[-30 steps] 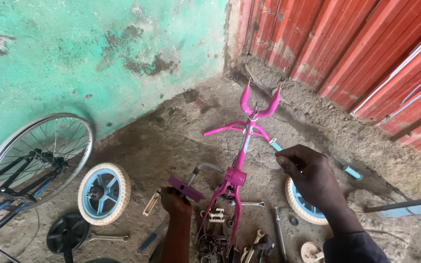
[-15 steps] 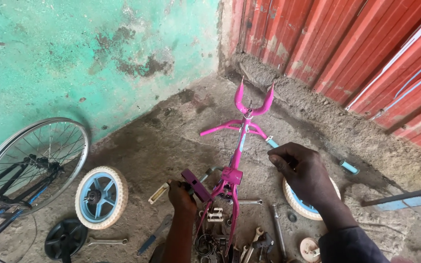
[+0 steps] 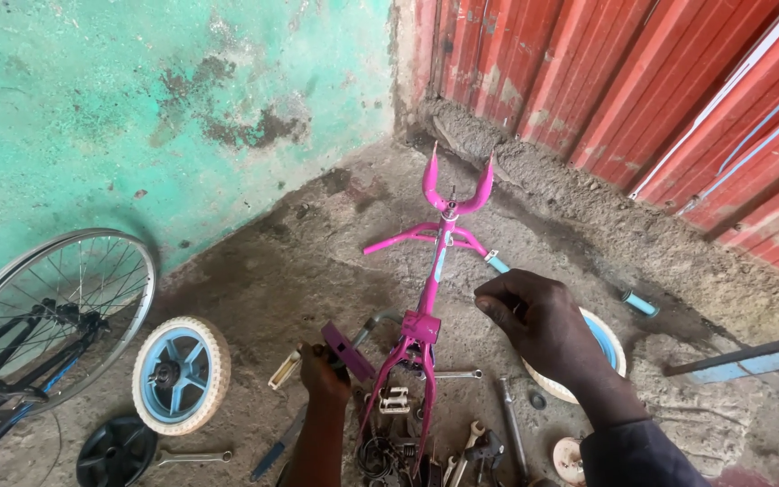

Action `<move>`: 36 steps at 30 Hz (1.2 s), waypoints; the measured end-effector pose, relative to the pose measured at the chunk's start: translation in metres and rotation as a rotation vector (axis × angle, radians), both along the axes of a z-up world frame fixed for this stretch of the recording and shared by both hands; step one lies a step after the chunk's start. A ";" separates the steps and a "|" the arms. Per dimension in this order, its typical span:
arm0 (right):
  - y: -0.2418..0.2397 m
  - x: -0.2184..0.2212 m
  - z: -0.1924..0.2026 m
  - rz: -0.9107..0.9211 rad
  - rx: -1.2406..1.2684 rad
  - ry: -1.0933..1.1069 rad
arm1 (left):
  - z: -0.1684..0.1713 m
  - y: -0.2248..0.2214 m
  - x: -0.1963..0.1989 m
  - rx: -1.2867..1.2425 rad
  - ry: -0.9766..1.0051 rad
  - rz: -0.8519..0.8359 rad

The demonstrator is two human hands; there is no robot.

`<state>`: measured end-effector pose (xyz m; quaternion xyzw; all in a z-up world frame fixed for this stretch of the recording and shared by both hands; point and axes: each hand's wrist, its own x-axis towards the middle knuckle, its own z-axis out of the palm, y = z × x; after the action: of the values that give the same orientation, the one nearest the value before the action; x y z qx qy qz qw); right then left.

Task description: Assembling and repairing the crankset and pedals of a small bicycle frame while working on the floor.

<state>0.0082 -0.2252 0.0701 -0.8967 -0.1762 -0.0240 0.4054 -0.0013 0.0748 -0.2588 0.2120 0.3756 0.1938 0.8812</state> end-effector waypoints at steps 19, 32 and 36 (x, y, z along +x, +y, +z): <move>-0.002 0.016 -0.037 0.096 -0.388 0.094 | -0.051 0.043 0.108 -0.167 -0.282 -0.120; 0.000 0.009 -0.040 0.159 -0.434 0.115 | -0.100 0.011 0.132 -0.264 -0.904 -0.267; -0.003 0.011 -0.037 0.110 -0.519 0.274 | -0.108 -0.012 0.129 -0.343 -0.906 -0.358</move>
<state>0.0189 -0.2283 0.0335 -0.9544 -0.1684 0.1653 0.1830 0.1272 0.0631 -0.3671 0.0203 -0.0596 0.0480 0.9969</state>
